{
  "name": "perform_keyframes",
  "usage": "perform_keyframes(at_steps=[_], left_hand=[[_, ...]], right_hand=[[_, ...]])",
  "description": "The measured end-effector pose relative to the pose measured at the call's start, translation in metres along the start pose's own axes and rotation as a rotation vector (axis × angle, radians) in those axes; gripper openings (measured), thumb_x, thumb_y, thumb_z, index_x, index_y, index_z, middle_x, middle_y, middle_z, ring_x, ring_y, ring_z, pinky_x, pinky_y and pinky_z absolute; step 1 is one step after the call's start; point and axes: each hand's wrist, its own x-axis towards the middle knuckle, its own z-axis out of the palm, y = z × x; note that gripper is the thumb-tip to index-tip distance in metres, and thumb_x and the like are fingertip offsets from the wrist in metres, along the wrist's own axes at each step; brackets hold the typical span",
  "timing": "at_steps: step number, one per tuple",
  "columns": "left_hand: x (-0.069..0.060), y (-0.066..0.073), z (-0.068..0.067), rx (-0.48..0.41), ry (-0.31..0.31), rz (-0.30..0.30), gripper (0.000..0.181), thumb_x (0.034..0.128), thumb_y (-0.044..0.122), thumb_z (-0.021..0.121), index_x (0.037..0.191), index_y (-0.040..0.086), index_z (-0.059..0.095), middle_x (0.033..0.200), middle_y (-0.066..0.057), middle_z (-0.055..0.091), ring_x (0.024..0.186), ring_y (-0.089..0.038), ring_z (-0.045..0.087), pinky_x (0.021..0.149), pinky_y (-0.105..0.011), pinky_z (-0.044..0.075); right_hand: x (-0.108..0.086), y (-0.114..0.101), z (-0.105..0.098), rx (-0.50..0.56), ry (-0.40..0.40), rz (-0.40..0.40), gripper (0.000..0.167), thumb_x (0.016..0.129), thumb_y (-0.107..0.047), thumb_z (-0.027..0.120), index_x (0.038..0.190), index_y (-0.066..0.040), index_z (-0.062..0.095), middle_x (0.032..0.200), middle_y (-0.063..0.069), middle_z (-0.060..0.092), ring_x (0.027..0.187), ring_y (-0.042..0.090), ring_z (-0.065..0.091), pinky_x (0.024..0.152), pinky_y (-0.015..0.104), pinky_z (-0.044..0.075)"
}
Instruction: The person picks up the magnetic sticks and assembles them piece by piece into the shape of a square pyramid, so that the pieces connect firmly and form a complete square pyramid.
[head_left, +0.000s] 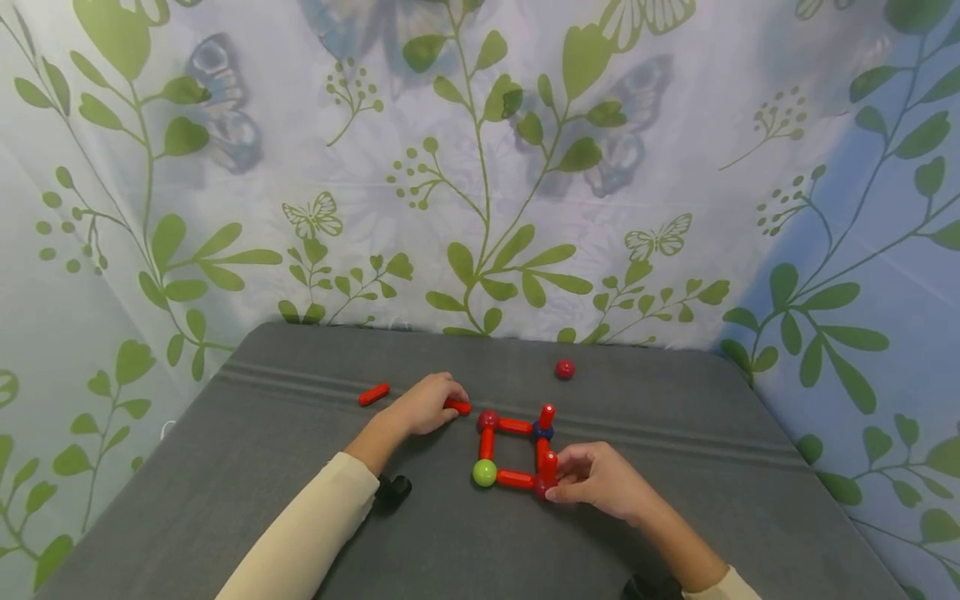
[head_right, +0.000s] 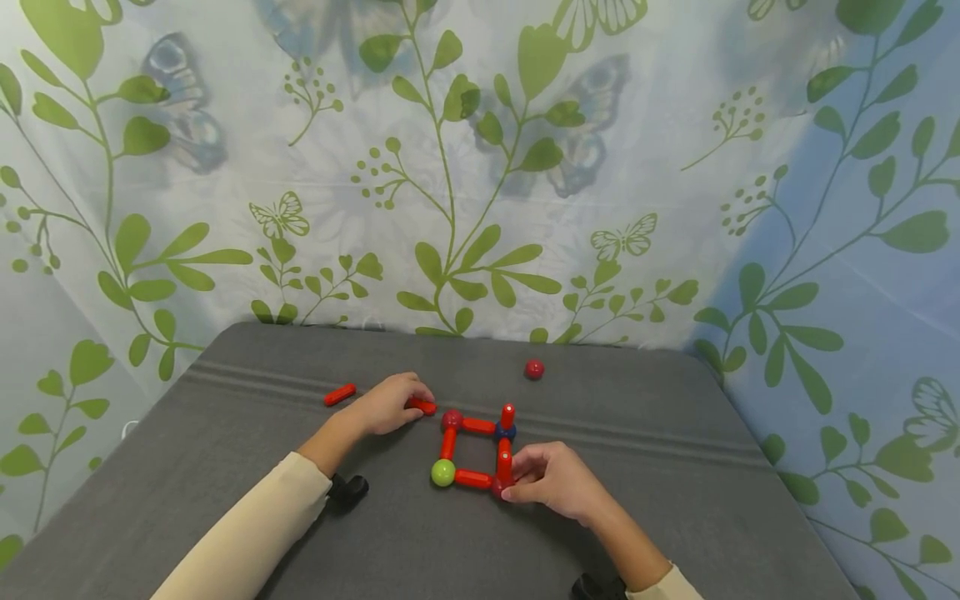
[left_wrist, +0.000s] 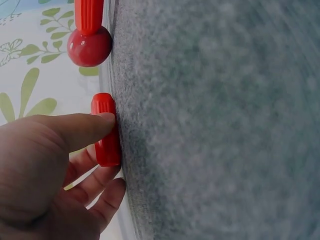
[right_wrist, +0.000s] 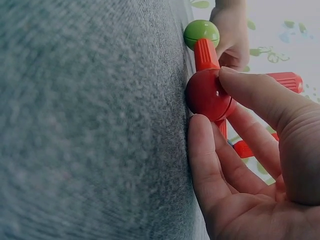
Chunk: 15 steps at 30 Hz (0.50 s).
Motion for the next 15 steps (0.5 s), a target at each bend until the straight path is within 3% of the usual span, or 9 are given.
perform_keyframes(at_steps=[15], left_hand=[[-0.0015, -0.0045, 0.0028, -0.122, 0.034, -0.019, 0.015, 0.0933, 0.014, 0.076, 0.107, 0.017, 0.071, 0.100, 0.002, 0.068, 0.093, -0.014, 0.061, 0.092, -0.039, 0.053]], right_hand=[[0.0007, 0.0008, -0.0004, 0.002, -0.004, -0.013, 0.025, 0.081, -0.015, 0.087, 0.097, -0.001, 0.073, 0.091, 0.013, 0.075, 0.078, 0.017, 0.068, 0.065, 0.028, 0.057]])
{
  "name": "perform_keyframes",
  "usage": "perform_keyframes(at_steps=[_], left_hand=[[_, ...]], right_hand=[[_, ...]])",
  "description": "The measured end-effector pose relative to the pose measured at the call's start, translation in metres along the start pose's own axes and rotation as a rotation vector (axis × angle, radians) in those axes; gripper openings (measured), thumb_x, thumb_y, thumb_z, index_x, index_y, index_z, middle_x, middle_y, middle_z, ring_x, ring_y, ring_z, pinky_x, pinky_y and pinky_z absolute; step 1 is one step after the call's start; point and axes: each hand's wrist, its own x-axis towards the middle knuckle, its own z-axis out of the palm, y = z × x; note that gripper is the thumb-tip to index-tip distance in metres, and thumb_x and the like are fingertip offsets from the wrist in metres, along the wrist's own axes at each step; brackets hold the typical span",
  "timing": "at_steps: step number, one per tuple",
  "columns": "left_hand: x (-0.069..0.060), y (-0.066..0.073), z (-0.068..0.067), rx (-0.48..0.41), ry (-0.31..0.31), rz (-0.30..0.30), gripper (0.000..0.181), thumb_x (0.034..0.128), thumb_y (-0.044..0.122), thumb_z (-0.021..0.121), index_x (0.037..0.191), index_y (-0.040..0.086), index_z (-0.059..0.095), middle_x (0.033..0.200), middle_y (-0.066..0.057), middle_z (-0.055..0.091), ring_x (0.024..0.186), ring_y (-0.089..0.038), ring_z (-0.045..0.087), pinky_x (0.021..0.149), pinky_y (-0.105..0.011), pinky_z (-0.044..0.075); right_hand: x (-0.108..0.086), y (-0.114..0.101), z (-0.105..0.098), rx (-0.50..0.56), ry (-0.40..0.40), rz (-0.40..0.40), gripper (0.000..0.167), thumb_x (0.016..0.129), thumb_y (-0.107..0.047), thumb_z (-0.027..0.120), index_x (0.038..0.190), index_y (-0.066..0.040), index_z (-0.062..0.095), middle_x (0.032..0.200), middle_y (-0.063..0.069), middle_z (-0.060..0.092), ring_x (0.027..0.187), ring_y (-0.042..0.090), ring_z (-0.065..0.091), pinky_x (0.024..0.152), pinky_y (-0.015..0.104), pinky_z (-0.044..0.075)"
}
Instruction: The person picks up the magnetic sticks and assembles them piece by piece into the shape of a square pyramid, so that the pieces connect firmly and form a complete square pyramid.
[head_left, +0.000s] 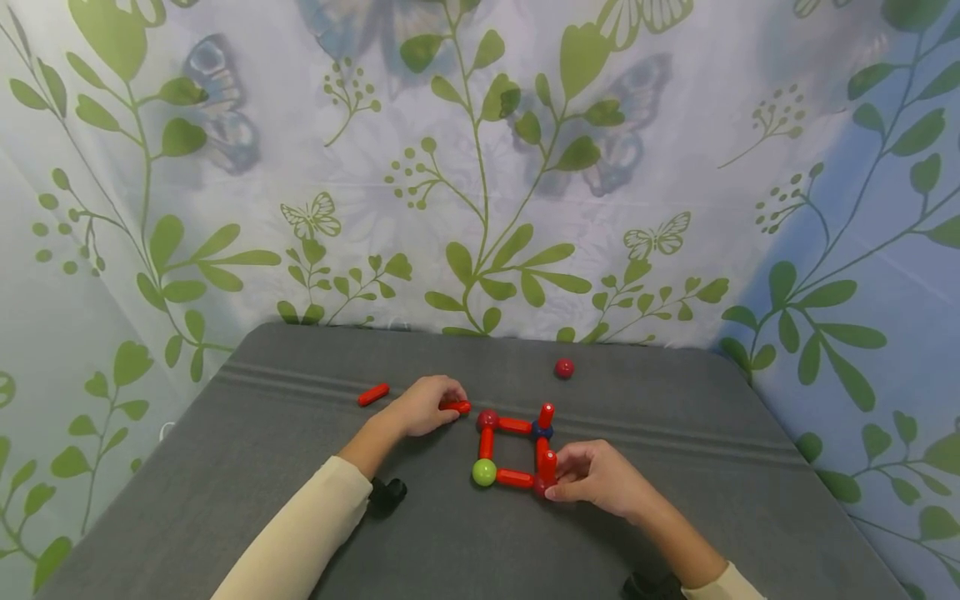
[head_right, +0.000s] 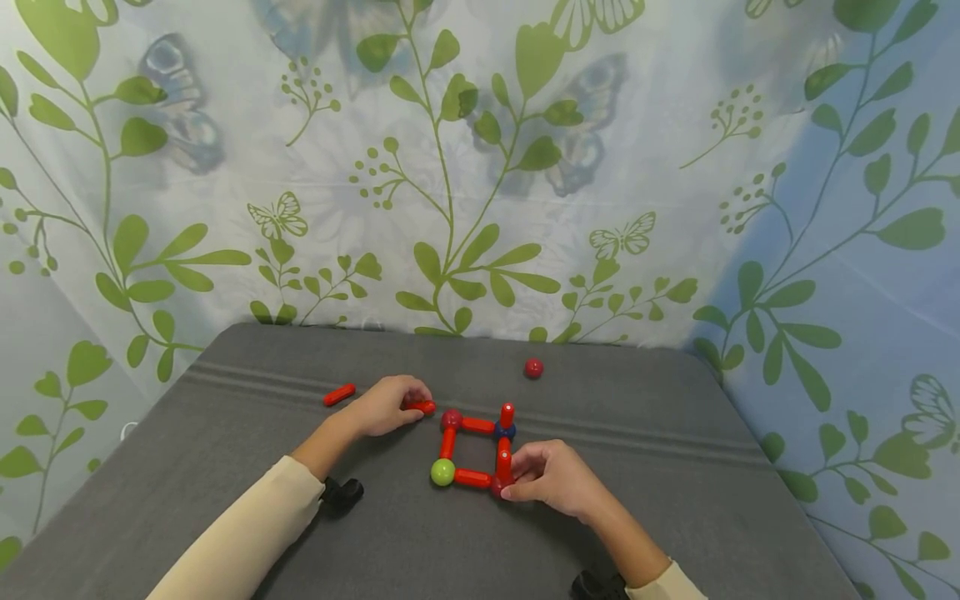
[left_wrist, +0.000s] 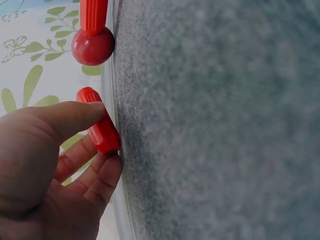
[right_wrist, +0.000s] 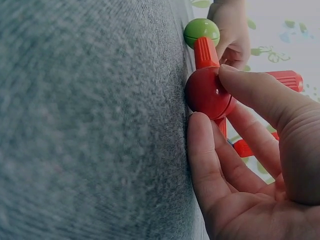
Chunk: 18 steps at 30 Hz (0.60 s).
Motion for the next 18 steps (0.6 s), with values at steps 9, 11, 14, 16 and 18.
perform_keyframes(at_steps=[9, 11, 14, 16, 18], left_hand=[[-0.008, 0.002, -0.003, -0.106, -0.023, 0.033, 0.019, 0.0937, 0.015, 0.075, 0.111, 0.019, 0.070, 0.095, 0.006, 0.066, 0.085, -0.010, 0.059, 0.081, -0.031, 0.052], [-0.010, 0.002, -0.003, -0.132, -0.022, 0.043, 0.019, 0.0937, 0.014, 0.075, 0.112, 0.018, 0.070, 0.095, 0.005, 0.066, 0.085, -0.010, 0.059, 0.079, -0.030, 0.052], [-0.014, 0.003, -0.003, -0.184, -0.019, 0.041, 0.019, 0.0937, 0.015, 0.075, 0.112, 0.018, 0.069, 0.097, 0.005, 0.067, 0.085, -0.010, 0.061, 0.077, -0.029, 0.053], [-0.016, 0.004, -0.003, -0.234, -0.021, 0.034, 0.019, 0.0939, 0.014, 0.075, 0.112, 0.018, 0.069, 0.098, 0.004, 0.068, 0.085, -0.011, 0.062, 0.074, -0.029, 0.054], [-0.019, 0.006, -0.003, -0.290, -0.023, 0.030, 0.019, 0.0938, 0.015, 0.075, 0.112, 0.018, 0.069, 0.099, 0.003, 0.068, 0.085, -0.012, 0.063, 0.072, -0.029, 0.055]], right_hand=[[0.000, 0.000, -0.001, 0.007, -0.006, 0.002, 0.025, 0.081, -0.013, 0.087, 0.097, -0.001, 0.073, 0.091, 0.013, 0.075, 0.077, 0.016, 0.069, 0.065, 0.028, 0.058], [0.000, 0.000, -0.001, 0.007, -0.009, 0.000, 0.025, 0.081, -0.014, 0.087, 0.098, -0.001, 0.073, 0.091, 0.013, 0.075, 0.077, 0.016, 0.069, 0.066, 0.028, 0.058], [0.000, 0.000, -0.001, 0.007, -0.014, -0.001, 0.026, 0.082, -0.014, 0.087, 0.098, -0.001, 0.073, 0.092, 0.014, 0.075, 0.078, 0.016, 0.069, 0.067, 0.028, 0.058], [0.000, 0.000, -0.001, 0.008, -0.013, 0.000, 0.026, 0.082, -0.014, 0.087, 0.098, -0.001, 0.073, 0.092, 0.013, 0.075, 0.078, 0.016, 0.069, 0.067, 0.028, 0.058], [0.000, 0.000, -0.001, 0.012, -0.012, 0.003, 0.026, 0.082, -0.014, 0.087, 0.098, -0.001, 0.073, 0.091, 0.013, 0.075, 0.078, 0.016, 0.069, 0.067, 0.028, 0.058]])
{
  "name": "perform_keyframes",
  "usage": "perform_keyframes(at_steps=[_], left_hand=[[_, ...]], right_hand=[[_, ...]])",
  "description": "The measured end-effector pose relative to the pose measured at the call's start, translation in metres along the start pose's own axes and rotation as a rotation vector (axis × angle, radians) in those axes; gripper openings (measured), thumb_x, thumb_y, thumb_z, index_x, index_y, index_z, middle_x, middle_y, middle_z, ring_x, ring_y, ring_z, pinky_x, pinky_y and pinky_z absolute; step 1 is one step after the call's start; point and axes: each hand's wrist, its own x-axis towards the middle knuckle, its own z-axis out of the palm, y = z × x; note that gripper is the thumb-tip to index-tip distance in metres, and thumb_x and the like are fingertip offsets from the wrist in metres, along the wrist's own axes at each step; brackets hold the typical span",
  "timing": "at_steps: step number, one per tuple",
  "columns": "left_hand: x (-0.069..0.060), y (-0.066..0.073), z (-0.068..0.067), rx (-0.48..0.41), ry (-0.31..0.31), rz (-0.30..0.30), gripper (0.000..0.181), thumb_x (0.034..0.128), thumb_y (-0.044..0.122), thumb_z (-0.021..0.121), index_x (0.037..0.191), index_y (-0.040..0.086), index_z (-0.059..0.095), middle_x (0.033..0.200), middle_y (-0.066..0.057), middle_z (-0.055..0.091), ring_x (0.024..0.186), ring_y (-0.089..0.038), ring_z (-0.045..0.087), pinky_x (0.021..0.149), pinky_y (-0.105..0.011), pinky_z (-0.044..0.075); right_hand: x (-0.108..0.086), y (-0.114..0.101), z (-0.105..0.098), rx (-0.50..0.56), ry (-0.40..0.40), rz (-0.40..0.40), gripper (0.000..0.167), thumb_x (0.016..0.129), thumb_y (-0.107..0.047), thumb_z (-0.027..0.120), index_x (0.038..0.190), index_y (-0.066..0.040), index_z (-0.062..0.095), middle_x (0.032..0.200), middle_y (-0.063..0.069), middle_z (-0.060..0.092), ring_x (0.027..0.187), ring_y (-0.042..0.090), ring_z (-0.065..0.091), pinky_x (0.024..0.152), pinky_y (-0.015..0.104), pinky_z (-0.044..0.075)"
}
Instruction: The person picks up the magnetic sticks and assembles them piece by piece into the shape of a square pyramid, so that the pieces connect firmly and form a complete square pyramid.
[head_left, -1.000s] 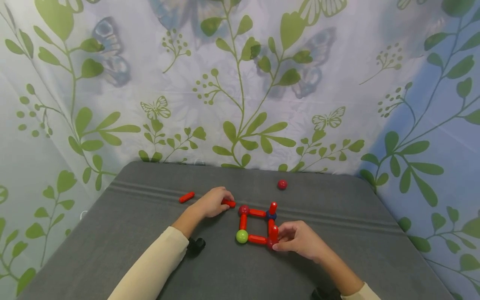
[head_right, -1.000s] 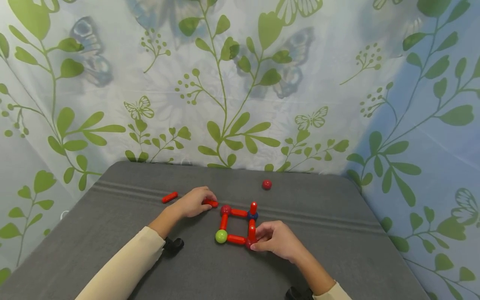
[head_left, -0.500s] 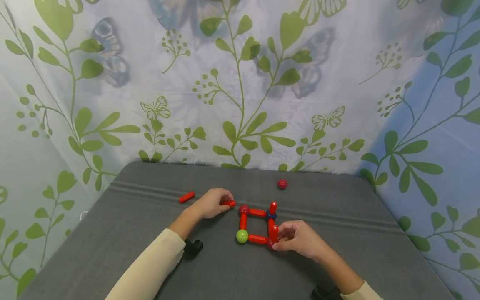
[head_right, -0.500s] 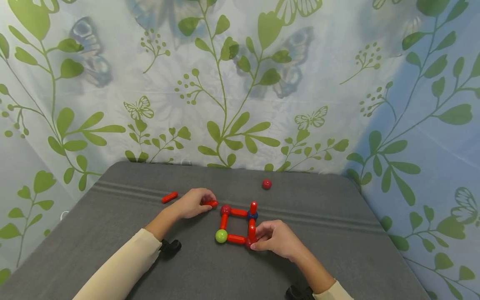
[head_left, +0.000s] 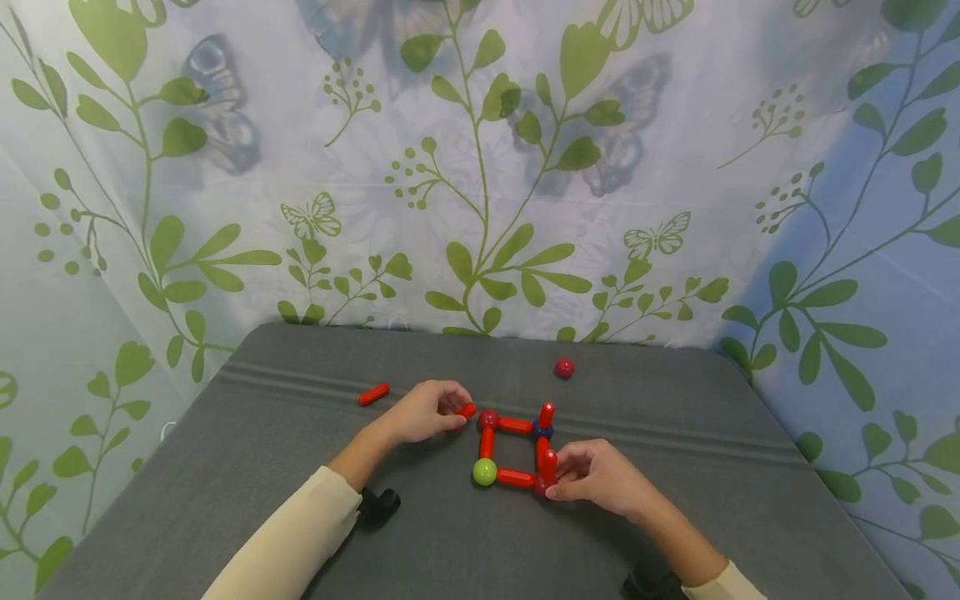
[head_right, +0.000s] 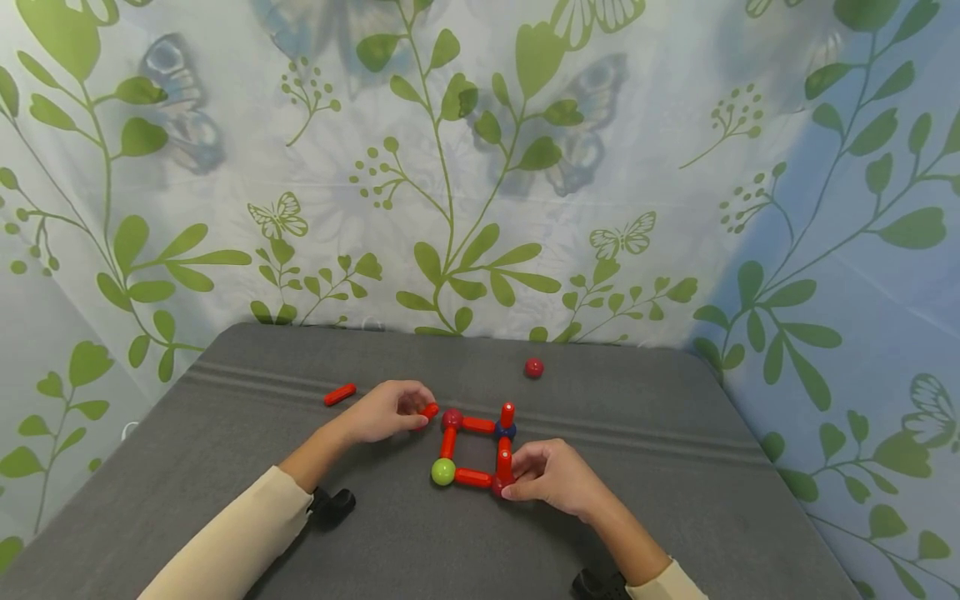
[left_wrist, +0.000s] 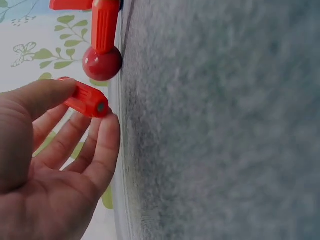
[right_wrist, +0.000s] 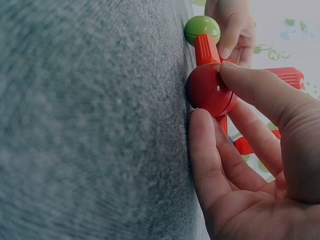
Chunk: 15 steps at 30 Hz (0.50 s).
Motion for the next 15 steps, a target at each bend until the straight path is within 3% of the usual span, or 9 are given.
perform_keyframes(at_steps=[8, 15], left_hand=[[-0.012, 0.011, 0.006, -0.187, -0.009, -0.011, 0.021, 0.0934, 0.012, 0.075, 0.113, 0.014, 0.067, 0.102, -0.003, 0.068, 0.083, -0.017, 0.066, 0.065, -0.031, 0.054], [-0.019, 0.023, 0.013, -0.255, 0.018, 0.033, 0.022, 0.0928, 0.008, 0.075, 0.113, 0.012, 0.066, 0.106, -0.005, 0.069, 0.090, -0.017, 0.068, 0.078, -0.028, 0.058]], right_hand=[[-0.001, -0.001, 0.001, 0.004, 0.004, 0.004, 0.026, 0.082, -0.015, 0.087, 0.099, 0.000, 0.073, 0.092, 0.014, 0.075, 0.077, 0.015, 0.069, 0.066, 0.028, 0.058], [-0.001, -0.002, 0.003, 0.015, 0.006, -0.004, 0.025, 0.082, -0.013, 0.087, 0.100, 0.000, 0.074, 0.095, 0.016, 0.076, 0.080, 0.016, 0.070, 0.067, 0.028, 0.058]])
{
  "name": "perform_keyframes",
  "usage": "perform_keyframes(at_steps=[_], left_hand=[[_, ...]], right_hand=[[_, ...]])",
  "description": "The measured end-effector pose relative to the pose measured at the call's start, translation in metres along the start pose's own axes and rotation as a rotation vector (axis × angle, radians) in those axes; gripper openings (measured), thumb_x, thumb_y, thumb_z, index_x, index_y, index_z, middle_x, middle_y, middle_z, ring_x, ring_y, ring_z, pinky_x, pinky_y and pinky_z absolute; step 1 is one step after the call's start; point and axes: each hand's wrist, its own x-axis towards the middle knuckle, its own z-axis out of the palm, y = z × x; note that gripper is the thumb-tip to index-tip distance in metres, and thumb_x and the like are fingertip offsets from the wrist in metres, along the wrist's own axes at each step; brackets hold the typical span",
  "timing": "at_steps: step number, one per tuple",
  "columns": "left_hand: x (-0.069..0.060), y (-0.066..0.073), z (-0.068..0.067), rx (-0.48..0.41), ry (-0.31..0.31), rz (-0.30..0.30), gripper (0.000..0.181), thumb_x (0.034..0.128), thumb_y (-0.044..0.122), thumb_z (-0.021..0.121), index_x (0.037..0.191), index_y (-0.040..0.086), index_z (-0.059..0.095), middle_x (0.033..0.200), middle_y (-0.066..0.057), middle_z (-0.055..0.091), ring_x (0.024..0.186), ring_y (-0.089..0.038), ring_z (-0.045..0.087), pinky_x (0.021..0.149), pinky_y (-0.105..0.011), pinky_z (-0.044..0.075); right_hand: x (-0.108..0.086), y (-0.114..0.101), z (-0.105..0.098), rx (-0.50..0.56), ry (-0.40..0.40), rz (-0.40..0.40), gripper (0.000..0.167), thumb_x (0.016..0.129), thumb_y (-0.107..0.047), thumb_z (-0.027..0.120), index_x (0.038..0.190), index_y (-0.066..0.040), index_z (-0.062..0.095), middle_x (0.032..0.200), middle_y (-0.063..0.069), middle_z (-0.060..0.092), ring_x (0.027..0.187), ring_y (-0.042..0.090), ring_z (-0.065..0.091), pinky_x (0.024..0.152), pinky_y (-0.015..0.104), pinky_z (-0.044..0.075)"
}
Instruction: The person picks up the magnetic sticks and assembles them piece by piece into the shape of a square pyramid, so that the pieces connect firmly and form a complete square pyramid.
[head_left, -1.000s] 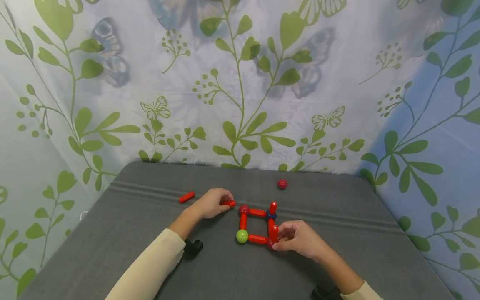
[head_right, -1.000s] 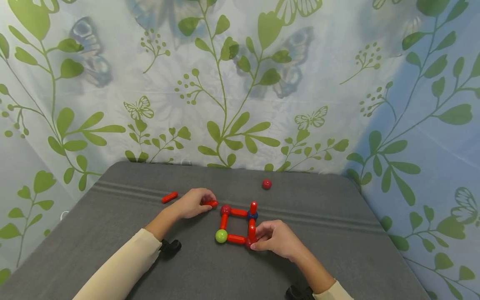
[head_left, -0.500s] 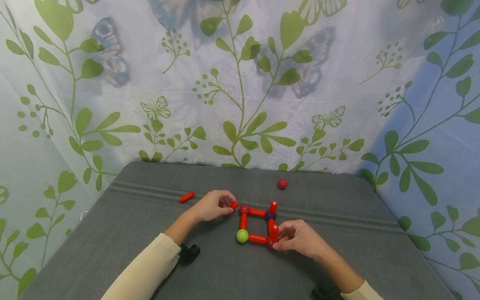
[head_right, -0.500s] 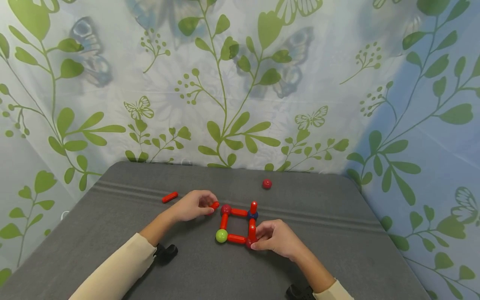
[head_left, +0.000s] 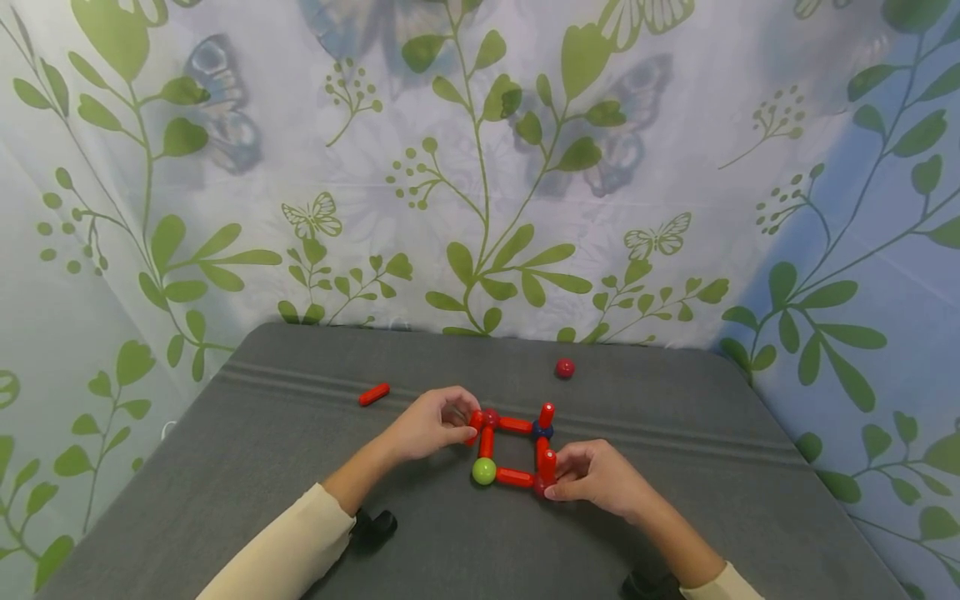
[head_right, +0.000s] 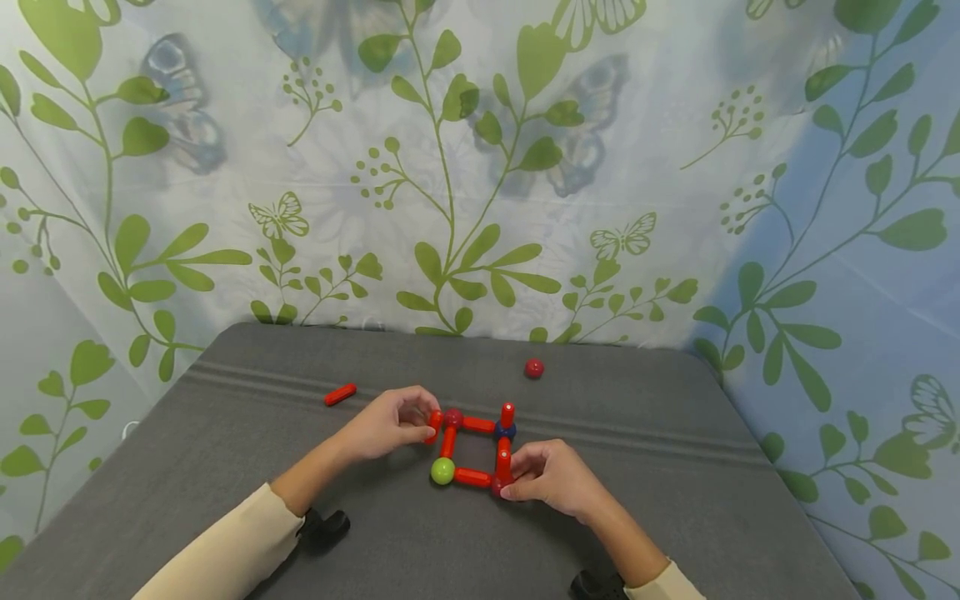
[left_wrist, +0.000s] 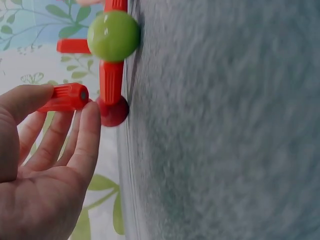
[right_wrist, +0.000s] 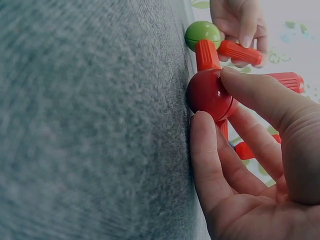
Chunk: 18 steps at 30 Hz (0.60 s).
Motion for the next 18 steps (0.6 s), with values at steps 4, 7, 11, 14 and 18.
perform_keyframes(at_steps=[4, 7, 11, 14, 18], left_hand=[[-0.003, 0.003, 0.005, -0.030, 0.001, 0.032, 0.023, 0.0927, 0.006, 0.074, 0.113, 0.012, 0.065, 0.108, -0.006, 0.068, 0.094, -0.016, 0.069, 0.084, -0.026, 0.059], [-0.007, 0.006, 0.008, -0.053, -0.010, 0.061, 0.023, 0.0923, 0.004, 0.074, 0.112, 0.009, 0.064, 0.106, -0.007, 0.068, 0.094, -0.016, 0.068, 0.086, -0.027, 0.059], [-0.010, 0.009, 0.013, -0.072, -0.035, 0.081, 0.023, 0.0914, 0.002, 0.074, 0.110, 0.009, 0.063, 0.104, -0.006, 0.068, 0.093, -0.016, 0.068, 0.085, -0.026, 0.059], [-0.011, 0.011, 0.016, -0.076, -0.045, 0.084, 0.024, 0.0909, 0.002, 0.075, 0.109, 0.010, 0.063, 0.103, -0.005, 0.068, 0.094, -0.015, 0.068, 0.085, -0.025, 0.059], [-0.013, 0.013, 0.021, -0.062, -0.059, 0.081, 0.023, 0.0910, 0.002, 0.075, 0.108, 0.011, 0.062, 0.101, -0.005, 0.069, 0.094, -0.015, 0.068, 0.086, -0.025, 0.059]], right_hand=[[-0.001, 0.000, 0.000, 0.005, 0.004, -0.002, 0.026, 0.082, -0.013, 0.087, 0.100, 0.000, 0.074, 0.095, 0.017, 0.076, 0.080, 0.016, 0.071, 0.067, 0.028, 0.059], [0.000, 0.000, 0.000, 0.006, 0.006, 0.001, 0.026, 0.082, -0.013, 0.087, 0.100, 0.000, 0.074, 0.095, 0.016, 0.077, 0.080, 0.016, 0.071, 0.067, 0.028, 0.059], [0.000, 0.001, 0.000, 0.012, 0.004, 0.004, 0.026, 0.082, -0.014, 0.087, 0.100, 0.000, 0.074, 0.094, 0.016, 0.077, 0.079, 0.015, 0.070, 0.067, 0.028, 0.058], [0.000, 0.002, 0.000, 0.011, -0.001, -0.002, 0.026, 0.082, -0.014, 0.086, 0.100, 0.000, 0.074, 0.094, 0.016, 0.077, 0.078, 0.015, 0.070, 0.067, 0.028, 0.058], [0.000, 0.003, 0.000, 0.011, -0.010, -0.014, 0.026, 0.082, -0.013, 0.086, 0.101, 0.001, 0.074, 0.095, 0.018, 0.077, 0.078, 0.014, 0.070, 0.068, 0.028, 0.058]])
